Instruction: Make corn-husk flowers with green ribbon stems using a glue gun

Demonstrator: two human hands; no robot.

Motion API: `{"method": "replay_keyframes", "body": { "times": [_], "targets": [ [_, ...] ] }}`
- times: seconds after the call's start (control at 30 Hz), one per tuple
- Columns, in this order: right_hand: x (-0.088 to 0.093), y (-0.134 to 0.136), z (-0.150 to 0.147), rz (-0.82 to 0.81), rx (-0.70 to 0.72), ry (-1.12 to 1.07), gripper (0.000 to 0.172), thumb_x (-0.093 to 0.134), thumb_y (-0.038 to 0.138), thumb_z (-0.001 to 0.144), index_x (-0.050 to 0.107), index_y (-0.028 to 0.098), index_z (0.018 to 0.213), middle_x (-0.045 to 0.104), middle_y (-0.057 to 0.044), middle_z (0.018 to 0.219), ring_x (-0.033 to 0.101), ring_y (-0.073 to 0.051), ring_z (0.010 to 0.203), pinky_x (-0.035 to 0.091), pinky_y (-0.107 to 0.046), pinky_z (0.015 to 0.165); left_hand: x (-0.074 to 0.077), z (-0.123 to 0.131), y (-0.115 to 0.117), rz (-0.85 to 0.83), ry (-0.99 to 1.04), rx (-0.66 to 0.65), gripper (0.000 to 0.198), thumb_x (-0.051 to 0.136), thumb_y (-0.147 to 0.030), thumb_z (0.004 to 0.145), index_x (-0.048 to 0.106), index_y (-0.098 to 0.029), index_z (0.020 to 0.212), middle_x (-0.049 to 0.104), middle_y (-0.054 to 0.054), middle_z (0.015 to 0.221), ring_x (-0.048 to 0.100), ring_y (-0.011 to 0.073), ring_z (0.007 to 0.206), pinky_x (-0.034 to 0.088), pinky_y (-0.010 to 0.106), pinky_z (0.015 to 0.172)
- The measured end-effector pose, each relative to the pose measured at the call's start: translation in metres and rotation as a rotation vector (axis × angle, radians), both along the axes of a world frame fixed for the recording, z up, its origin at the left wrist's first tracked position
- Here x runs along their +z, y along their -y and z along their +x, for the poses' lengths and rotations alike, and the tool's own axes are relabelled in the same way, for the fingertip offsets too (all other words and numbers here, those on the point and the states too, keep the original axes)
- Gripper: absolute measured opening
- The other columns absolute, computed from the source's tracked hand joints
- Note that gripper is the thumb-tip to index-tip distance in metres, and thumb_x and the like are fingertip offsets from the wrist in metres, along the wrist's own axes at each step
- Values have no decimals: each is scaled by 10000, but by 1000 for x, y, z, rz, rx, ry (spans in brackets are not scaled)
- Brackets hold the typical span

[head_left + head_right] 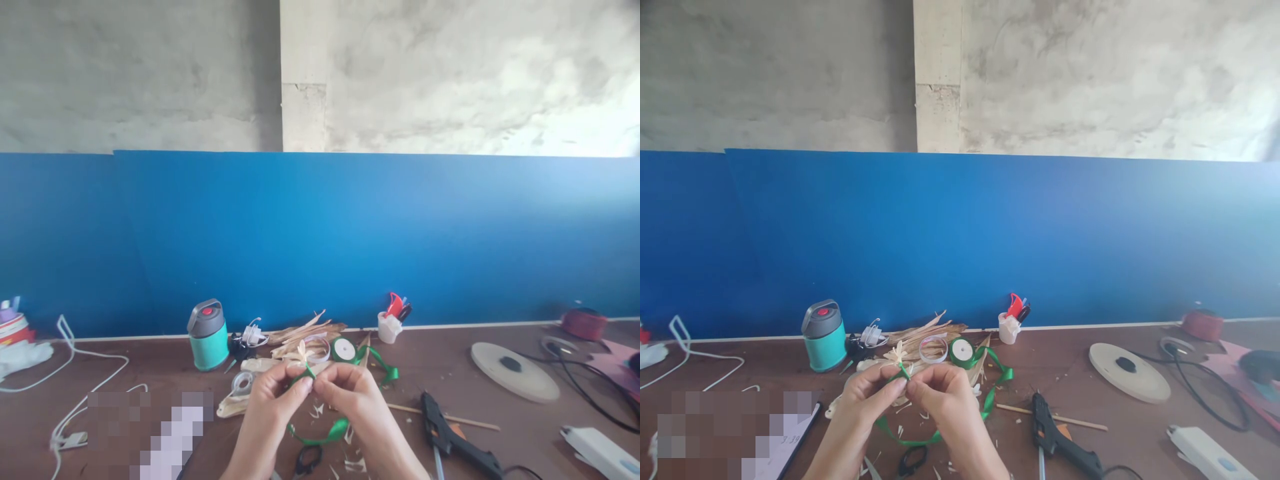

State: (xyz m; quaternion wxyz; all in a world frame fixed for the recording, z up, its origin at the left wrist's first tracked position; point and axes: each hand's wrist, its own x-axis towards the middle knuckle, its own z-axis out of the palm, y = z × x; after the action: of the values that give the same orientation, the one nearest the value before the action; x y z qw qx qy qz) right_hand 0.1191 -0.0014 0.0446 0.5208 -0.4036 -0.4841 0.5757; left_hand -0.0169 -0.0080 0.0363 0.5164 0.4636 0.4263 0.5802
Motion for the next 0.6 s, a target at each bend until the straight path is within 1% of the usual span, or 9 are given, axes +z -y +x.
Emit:
{"method": "replay_keyframes", "body": {
  "times": [0.1,0.23,0.4,0.47,0.53,0.6],
  "targets": [
    [-3,-1,0,7,13,3,336,785,432,569,629,134,564,511,34,481,354,-67,459,238,-211,462,1,-1,0,54,-49,-11,132,680,-302,708,657,-175,738,627,-10,725,544,159,747,425,226,689],
    [-5,-2,0,50,-13,28,340,772,438,590,625,132,568,517,26,486,371,-73,467,253,-211,459,-3,4,1,71,20,-33,158,674,-319,723,652,-162,718,604,-10,683,532,142,686,421,212,635],
    [-5,-1,-4,121,-66,122,310,747,406,635,621,130,568,522,18,502,403,-88,489,288,-216,464,-6,17,3,25,146,102,210,752,-340,635,677,-152,690,651,9,695,572,165,725,443,225,682],
    [-5,-1,-5,146,-92,144,301,743,394,636,617,129,567,534,10,524,419,-97,510,308,-220,477,-7,18,4,35,130,129,210,744,-352,645,678,-154,673,644,4,672,568,162,709,441,221,670],
    [-4,-1,-4,145,-104,178,303,743,387,633,605,128,556,529,12,521,414,-94,505,306,-219,473,-7,16,3,73,72,143,209,730,-357,666,678,-155,655,628,-4,642,551,150,675,432,211,639],
    [-2,-1,0,119,-62,189,296,737,388,638,610,129,577,522,19,507,404,-88,484,295,-215,458,-8,10,2,114,-3,117,201,708,-357,696,689,-158,682,634,-2,654,545,150,673,428,211,631]
  ]
}}
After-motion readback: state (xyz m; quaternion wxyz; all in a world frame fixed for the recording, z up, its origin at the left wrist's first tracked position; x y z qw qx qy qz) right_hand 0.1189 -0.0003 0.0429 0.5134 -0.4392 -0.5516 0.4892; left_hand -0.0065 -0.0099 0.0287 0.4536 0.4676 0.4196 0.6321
